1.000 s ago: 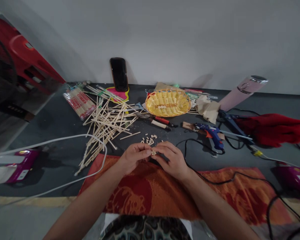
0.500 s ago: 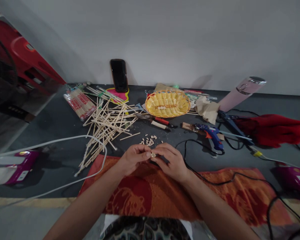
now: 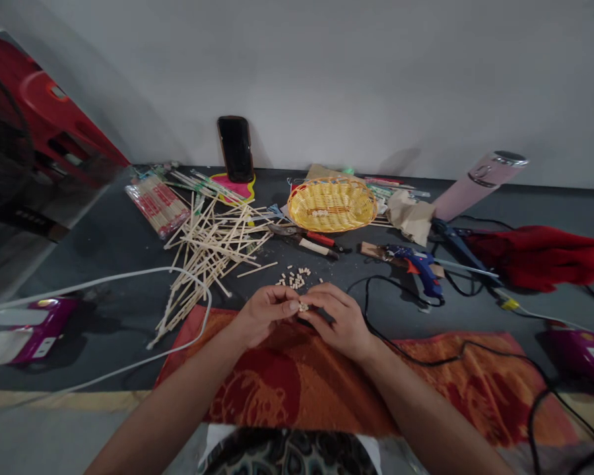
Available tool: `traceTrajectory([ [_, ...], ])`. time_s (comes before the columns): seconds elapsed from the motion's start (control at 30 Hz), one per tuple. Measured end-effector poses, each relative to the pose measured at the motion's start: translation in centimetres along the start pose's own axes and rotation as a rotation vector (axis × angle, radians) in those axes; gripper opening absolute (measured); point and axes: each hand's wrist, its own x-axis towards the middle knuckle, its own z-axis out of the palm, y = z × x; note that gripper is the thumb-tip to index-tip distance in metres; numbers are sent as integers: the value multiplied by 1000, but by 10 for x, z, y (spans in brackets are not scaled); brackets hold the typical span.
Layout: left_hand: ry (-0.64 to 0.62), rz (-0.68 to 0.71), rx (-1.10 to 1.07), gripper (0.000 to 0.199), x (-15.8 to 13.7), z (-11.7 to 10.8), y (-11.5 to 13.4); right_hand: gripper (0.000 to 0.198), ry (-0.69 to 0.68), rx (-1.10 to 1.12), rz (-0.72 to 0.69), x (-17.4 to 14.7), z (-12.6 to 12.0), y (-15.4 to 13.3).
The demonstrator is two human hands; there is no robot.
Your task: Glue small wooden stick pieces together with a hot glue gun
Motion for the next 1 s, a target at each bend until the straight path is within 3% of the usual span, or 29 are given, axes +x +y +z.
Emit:
traceTrajectory([
  [1.0,-13,47,26,16,0,-1,-4,22,22,68,47,3,-1,-5],
])
